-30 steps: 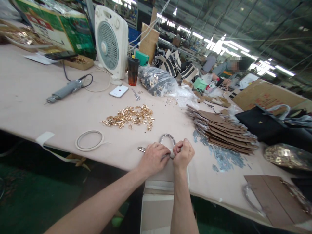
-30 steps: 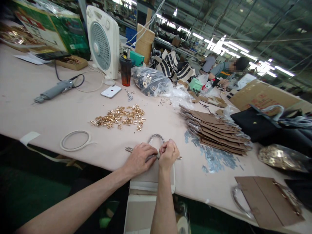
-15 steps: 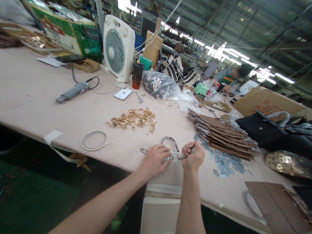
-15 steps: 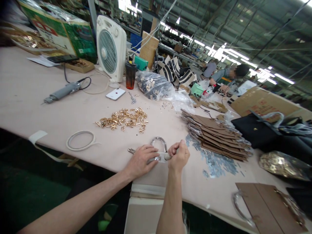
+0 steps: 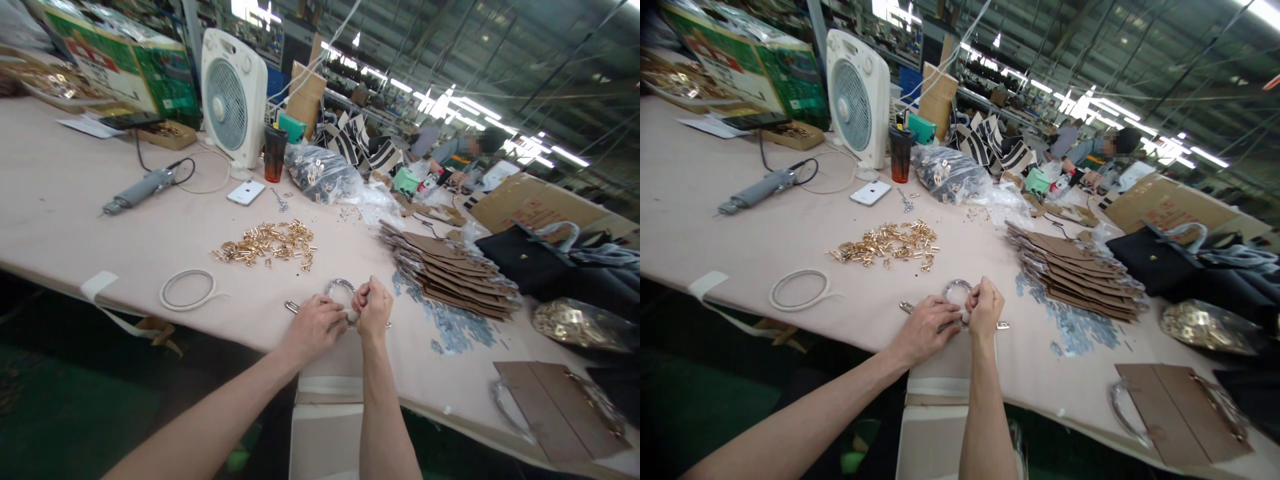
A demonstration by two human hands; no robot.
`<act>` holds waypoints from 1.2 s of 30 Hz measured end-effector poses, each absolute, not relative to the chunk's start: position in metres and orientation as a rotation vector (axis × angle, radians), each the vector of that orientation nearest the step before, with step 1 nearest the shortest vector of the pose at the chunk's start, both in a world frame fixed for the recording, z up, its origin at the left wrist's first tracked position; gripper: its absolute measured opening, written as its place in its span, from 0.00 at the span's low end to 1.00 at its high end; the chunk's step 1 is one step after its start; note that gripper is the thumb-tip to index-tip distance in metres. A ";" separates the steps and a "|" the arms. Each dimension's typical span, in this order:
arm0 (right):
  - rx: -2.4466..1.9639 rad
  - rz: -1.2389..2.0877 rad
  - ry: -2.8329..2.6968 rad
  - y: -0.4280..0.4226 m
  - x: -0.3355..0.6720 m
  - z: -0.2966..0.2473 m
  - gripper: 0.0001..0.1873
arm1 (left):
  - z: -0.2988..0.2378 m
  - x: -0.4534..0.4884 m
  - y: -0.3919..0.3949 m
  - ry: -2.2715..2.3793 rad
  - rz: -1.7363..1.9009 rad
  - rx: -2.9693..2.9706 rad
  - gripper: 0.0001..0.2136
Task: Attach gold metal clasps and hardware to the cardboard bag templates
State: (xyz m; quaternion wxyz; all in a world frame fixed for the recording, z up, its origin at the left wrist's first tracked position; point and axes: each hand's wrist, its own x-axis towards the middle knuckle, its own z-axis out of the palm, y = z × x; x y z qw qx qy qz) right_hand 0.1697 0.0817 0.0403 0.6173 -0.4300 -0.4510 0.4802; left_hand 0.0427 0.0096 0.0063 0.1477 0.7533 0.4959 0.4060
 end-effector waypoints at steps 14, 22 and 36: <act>-0.653 0.944 -1.033 0.057 0.183 0.067 0.22 | 0.006 0.043 0.011 1.438 1.066 2.201 0.20; -0.738 1.003 -1.145 0.055 0.176 0.050 0.23 | 0.008 0.043 0.011 1.441 1.040 2.222 0.15; -0.782 1.020 -1.204 0.053 0.181 0.044 0.23 | 0.011 0.043 0.011 1.469 0.960 2.186 0.15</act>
